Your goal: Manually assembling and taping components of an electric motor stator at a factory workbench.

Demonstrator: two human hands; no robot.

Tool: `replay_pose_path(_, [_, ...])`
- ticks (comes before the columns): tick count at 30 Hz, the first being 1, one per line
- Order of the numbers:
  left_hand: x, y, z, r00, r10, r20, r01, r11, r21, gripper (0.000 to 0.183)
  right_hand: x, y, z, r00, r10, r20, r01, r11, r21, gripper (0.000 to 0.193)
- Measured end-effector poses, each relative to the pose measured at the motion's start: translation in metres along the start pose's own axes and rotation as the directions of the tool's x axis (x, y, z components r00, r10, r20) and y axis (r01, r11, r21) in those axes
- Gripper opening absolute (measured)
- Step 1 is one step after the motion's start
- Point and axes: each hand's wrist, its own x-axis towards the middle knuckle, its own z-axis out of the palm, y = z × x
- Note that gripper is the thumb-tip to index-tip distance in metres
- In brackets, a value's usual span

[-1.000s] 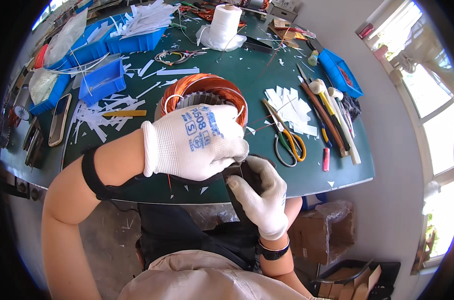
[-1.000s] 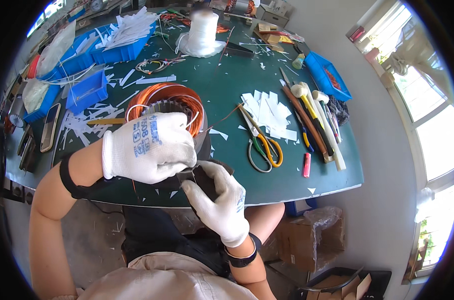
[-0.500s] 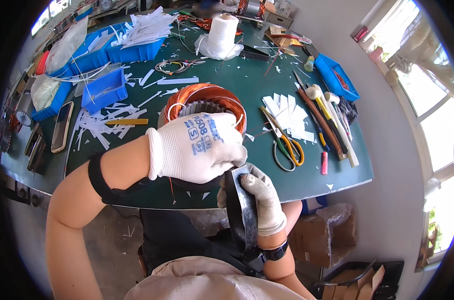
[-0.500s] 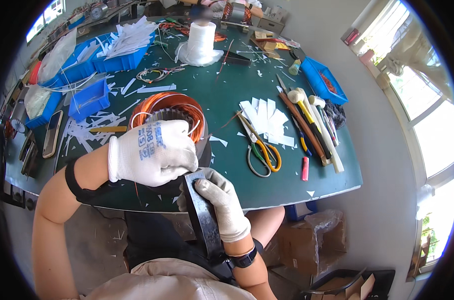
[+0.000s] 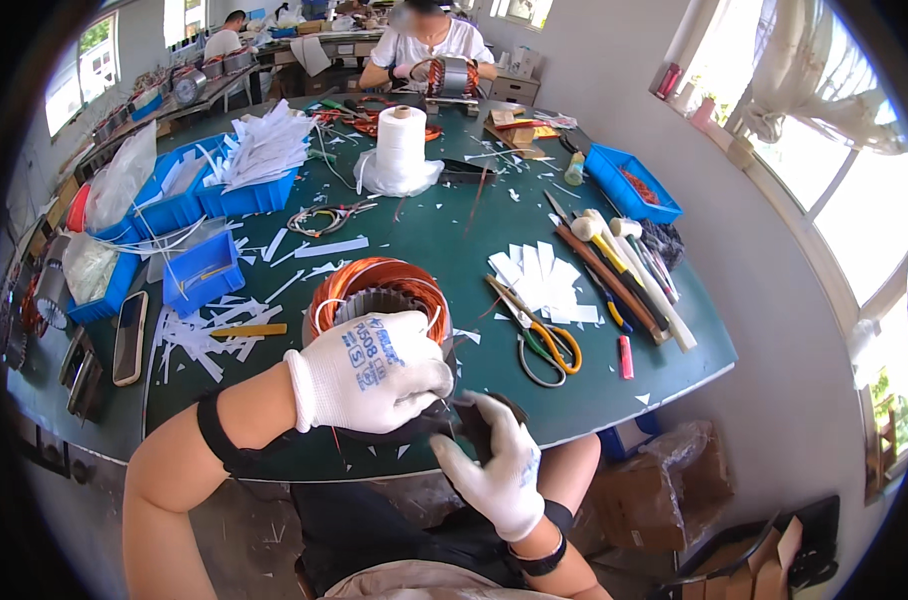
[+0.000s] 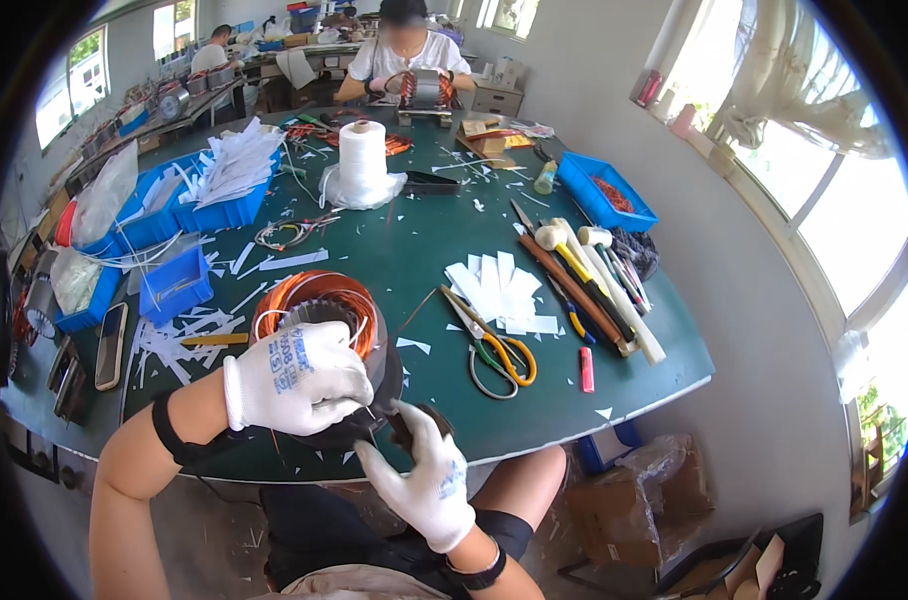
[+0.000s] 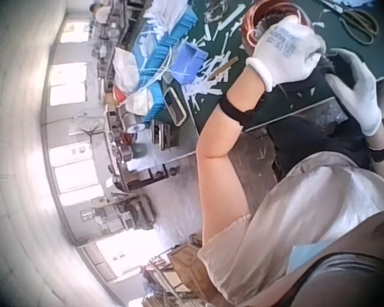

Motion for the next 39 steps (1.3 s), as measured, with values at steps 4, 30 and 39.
replay_pose_path(4, [-0.003,0.001,-0.005,1.0,0.017,0.013,-0.017,1.0,-0.023,0.008,0.004,0.023,-0.001,0.87,0.233,0.434,-0.469,0.663,0.584,0.035])
replay_pose_path(30, [-0.001,0.001,-0.002,0.998,0.006,0.059,-0.008,0.999,0.033,0.011,-0.007,0.02,0.005,0.979,-0.203,-0.031,0.197,0.971,-0.136,0.042])
replay_pose_path(39, [-0.004,0.0,0.0,1.0,0.006,0.004,-0.006,1.0,0.027,0.01,-0.006,0.025,-0.012,0.816,0.353,0.458,-0.57,0.624,0.535,0.025])
